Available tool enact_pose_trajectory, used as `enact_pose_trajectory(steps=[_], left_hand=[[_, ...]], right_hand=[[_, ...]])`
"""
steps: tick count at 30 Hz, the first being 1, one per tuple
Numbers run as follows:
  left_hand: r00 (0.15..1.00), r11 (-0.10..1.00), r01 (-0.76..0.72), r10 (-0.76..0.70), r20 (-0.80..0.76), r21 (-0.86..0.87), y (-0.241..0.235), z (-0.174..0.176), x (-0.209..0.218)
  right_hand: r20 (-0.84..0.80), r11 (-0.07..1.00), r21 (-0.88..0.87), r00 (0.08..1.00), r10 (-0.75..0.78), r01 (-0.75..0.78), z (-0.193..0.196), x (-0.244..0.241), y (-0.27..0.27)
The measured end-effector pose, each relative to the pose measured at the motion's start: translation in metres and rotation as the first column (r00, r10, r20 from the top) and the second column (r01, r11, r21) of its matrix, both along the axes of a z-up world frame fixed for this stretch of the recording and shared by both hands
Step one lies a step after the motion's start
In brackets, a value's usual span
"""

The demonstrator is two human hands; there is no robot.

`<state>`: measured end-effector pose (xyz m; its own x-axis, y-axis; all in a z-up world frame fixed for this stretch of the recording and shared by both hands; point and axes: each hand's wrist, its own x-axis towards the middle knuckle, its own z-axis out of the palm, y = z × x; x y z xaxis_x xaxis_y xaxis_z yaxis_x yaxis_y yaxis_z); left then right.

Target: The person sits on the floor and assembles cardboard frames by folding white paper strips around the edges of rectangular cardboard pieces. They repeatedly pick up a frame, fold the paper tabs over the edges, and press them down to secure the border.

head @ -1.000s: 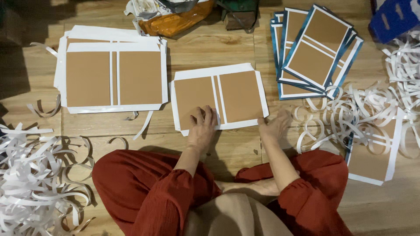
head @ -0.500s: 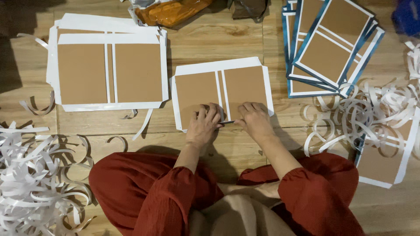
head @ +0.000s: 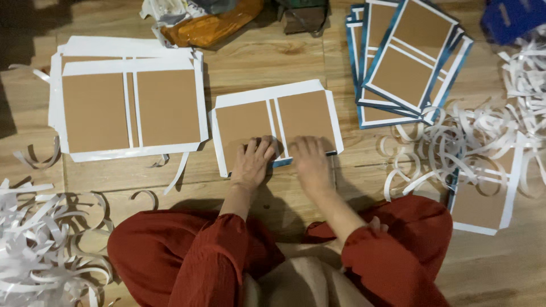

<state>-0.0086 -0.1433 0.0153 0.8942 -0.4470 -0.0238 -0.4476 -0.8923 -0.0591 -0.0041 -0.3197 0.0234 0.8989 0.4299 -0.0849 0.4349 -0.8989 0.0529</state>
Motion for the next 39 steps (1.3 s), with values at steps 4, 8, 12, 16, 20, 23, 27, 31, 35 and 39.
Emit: enact_pose_trajectory(steps=[4, 8, 12, 16, 20, 23, 27, 31, 35, 39], left_hand=[[0.998, 0.998, -0.059, 0.059, -0.022, 0.010, -0.003, -0.001, -0.002], [0.993, 0.994, -0.103, 0.104, 0.054, -0.019, -0.007, -0.009, -0.006], [0.994, 0.995, -0.097, 0.096, 0.051, 0.016, -0.007, -0.008, -0.005], [0.987, 0.986, -0.158, 0.159, -0.016, 0.050, -0.016, 0.012, -0.017], [0.988, 0.957, -0.091, 0.052, -0.145, -0.276, -0.052, 0.083, -0.048], [0.987, 0.959, -0.015, -0.032, -0.159, -0.283, -0.056, 0.014, -0.072], [0.981, 0.967, -0.003, -0.046, -0.186, -0.254, -0.040, 0.020, -0.072], [0.963, 0.974, -0.108, 0.052, -0.266, -0.201, -0.041, 0.036, -0.068], [0.867, 0.927, -0.368, 0.371, -0.332, 0.073, -0.024, 0.045, -0.063], [0.774, 0.856, -0.504, 0.508, -0.378, 0.117, -0.008, 0.034, -0.061]], right_hand=[[-0.047, 0.993, 0.116, 0.999, 0.017, -0.012, 0.026, -0.069, 0.035], [-0.290, 0.989, 0.053, 0.950, -0.114, 0.135, 0.045, -0.063, 0.012], [-0.299, 0.962, -0.011, 0.917, -0.263, 0.273, 0.019, -0.042, -0.012], [-0.278, 0.904, 0.073, 0.879, -0.388, 0.422, 0.010, -0.034, -0.019], [-0.280, 0.885, 0.124, 0.872, -0.402, 0.448, 0.005, -0.031, -0.021], [-0.178, 0.925, 0.078, 0.918, -0.355, 0.373, 0.015, -0.039, -0.010], [-0.178, 0.959, 0.106, 0.954, -0.242, 0.263, -0.002, -0.056, -0.002], [-0.213, 0.973, 0.075, 0.957, -0.199, 0.219, -0.004, -0.056, -0.005], [-0.231, 0.952, 0.029, 0.928, -0.291, 0.306, 0.009, -0.047, -0.012], [-0.235, 0.933, 0.037, 0.911, -0.339, 0.357, 0.001, -0.041, -0.022]])
